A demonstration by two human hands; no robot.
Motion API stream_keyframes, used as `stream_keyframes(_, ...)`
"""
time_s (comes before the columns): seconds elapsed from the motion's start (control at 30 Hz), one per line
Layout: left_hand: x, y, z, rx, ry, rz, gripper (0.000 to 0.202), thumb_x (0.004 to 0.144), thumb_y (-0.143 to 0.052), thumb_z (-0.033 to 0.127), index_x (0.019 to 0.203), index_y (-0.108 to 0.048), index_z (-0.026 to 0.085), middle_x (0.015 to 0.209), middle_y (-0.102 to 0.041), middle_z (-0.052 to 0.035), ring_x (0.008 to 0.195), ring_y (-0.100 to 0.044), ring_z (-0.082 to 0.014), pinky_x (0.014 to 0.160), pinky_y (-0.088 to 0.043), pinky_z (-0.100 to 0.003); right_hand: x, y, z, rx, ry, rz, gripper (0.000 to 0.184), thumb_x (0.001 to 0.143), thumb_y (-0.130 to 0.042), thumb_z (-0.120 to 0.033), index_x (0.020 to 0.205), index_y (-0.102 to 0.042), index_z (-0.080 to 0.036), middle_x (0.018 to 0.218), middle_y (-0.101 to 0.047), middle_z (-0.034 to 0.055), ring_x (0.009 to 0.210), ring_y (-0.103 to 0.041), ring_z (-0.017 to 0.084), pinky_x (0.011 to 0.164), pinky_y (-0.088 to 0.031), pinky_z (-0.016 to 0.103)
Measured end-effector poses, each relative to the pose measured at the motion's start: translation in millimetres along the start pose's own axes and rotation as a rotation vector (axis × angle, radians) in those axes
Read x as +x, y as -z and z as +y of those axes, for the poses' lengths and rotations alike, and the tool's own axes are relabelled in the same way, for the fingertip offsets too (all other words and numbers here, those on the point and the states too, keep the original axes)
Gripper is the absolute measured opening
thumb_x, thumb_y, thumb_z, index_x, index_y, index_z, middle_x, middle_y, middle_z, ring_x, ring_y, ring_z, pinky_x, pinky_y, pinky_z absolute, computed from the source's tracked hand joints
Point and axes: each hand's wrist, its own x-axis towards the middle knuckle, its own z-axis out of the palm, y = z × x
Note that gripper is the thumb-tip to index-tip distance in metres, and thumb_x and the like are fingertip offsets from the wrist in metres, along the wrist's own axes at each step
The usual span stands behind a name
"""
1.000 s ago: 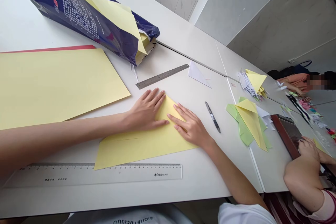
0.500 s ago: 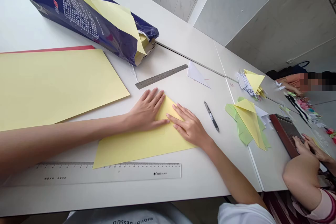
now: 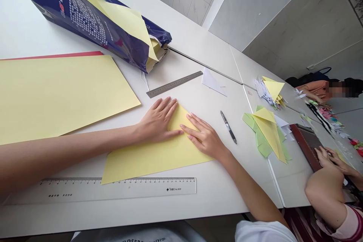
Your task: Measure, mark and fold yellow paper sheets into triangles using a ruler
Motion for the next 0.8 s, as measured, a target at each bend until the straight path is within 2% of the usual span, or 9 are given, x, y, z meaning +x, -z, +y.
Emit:
stream_keyframes(0.2, 1.0, -0.2, -1.7, 0.010, -0.007, -0.013, 0.100, 0.086, -0.025, 0.078, 0.153, -0.018, 0.004, 0.161, -0.021, -0.0145, 0.150, -0.015, -0.0313, 0.122, -0.011, -0.044, -0.7, -0.4, 2.7, 0.002, 0.012, -0.003, 0.039, 0.100, -0.045, -0.023, 0.136, -0.057, -0.026, 0.155, -0.039, 0.0072, 0.148, -0.029, 0.021, 0.115, -0.042, 0.042)
stream_keyframes(0.37, 2.0, 1.2, -0.9, 0.014, -0.017, -0.021, 0.102, 0.085, -0.027, 0.079, 0.152, -0.020, 0.003, 0.160, -0.022, -0.0156, 0.150, -0.016, -0.0328, 0.122, -0.012, -0.045, -0.6, 0.5, 4.4, 0.003, 0.003, -0.018, 0.038, 0.100, -0.044, -0.025, 0.136, -0.057, -0.028, 0.155, -0.038, 0.0052, 0.148, -0.028, 0.020, 0.114, -0.042, 0.044)
stream_keyframes(0.57, 2.0, 0.6, 0.2, 0.027, -0.010, -0.019, 0.101, 0.086, -0.028, 0.078, 0.153, -0.019, 0.003, 0.161, -0.022, -0.0152, 0.150, -0.015, -0.0328, 0.122, -0.011, -0.045, -0.3, 1.3, 2.1, 0.021, -0.002, -0.004, 0.038, 0.101, -0.043, -0.026, 0.135, -0.058, -0.025, 0.155, -0.039, 0.0079, 0.149, -0.027, 0.020, 0.115, -0.041, 0.041)
stream_keyframes(0.8, 1.5, 0.0, 0.0, 0.035, -0.014, -0.014, 0.097, 0.089, -0.021, 0.075, 0.153, -0.020, 0.002, 0.160, -0.023, -0.0147, 0.149, -0.017, -0.0328, 0.122, -0.011, -0.045, 0.5, 0.3, -4.1, 0.024, -0.041, -0.005, 0.038, 0.100, -0.043, -0.027, 0.135, -0.058, -0.028, 0.155, -0.038, 0.0048, 0.149, -0.028, 0.020, 0.114, -0.043, 0.041)
